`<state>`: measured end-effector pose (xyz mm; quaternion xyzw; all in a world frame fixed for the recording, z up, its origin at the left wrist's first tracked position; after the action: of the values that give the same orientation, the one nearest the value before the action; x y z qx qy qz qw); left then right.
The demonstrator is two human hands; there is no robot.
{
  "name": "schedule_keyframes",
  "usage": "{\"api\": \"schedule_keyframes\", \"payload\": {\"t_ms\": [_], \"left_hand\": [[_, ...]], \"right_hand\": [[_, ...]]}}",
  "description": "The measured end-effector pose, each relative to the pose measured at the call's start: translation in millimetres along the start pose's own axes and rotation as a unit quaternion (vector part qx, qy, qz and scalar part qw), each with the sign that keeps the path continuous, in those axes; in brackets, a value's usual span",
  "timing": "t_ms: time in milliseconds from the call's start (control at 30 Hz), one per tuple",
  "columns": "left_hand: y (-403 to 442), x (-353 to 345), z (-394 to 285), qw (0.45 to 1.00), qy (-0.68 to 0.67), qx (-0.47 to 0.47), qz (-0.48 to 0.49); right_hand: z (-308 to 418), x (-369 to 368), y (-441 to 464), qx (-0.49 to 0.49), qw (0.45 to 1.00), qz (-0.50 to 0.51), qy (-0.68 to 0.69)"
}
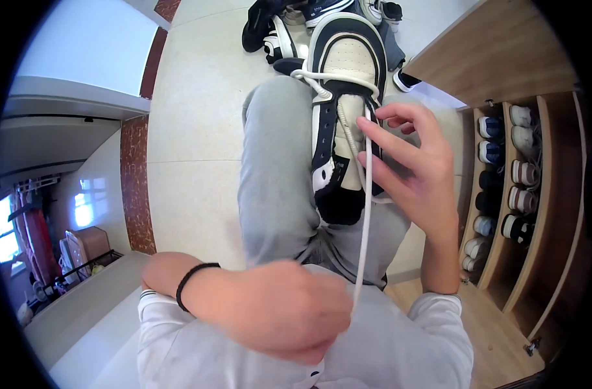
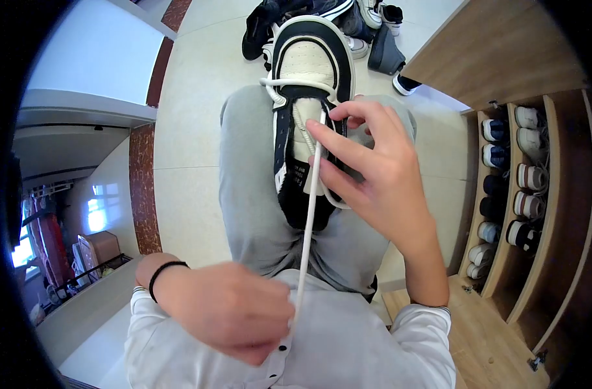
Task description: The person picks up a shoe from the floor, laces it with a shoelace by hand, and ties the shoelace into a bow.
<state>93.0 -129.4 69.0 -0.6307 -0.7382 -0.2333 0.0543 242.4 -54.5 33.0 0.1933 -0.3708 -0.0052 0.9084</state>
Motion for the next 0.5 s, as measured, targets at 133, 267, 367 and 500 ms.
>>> {"api": "schedule_keyframes", "payload": {"t_ms": [133, 267, 367, 500], "left_hand": [[-12.7, -15.8, -34.7, 0.986, -0.106, -0.127, 0.02], [-17.9, -24.9, -60.1, 0.937, -0.28, -0.187, 0.088], [-19.9, -14.9, -65.8, 0.915, -0.318, -0.237, 0.073], [-20.7, -15.4, -41.6, 0.953, -0.234, -0.176, 0.079]], "right_hand": [[15.8, -0.7, -8.1, 0.037, 0.995, -0.033, -0.089], [39.0, -8.1, -26.5, 0.077, 0.986, -0.049, -0.14], [48.3, -4.7, -43.3, 0.071, 0.99, -0.087, -0.08], [57.0, 4.0, -66.7, 0.06, 0.993, -0.097, 0.03]]}}
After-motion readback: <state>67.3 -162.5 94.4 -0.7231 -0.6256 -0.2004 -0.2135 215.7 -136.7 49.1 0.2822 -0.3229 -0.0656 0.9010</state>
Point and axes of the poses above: each hand's wrist, its own y-axis towards the middle knuckle, its own x-axis out of the back of the hand, z = x × y, the point moved 8 cm from there along y, towards the middle knuckle, and after that the axes turned 5 degrees about -x, right-handed, at the moved point
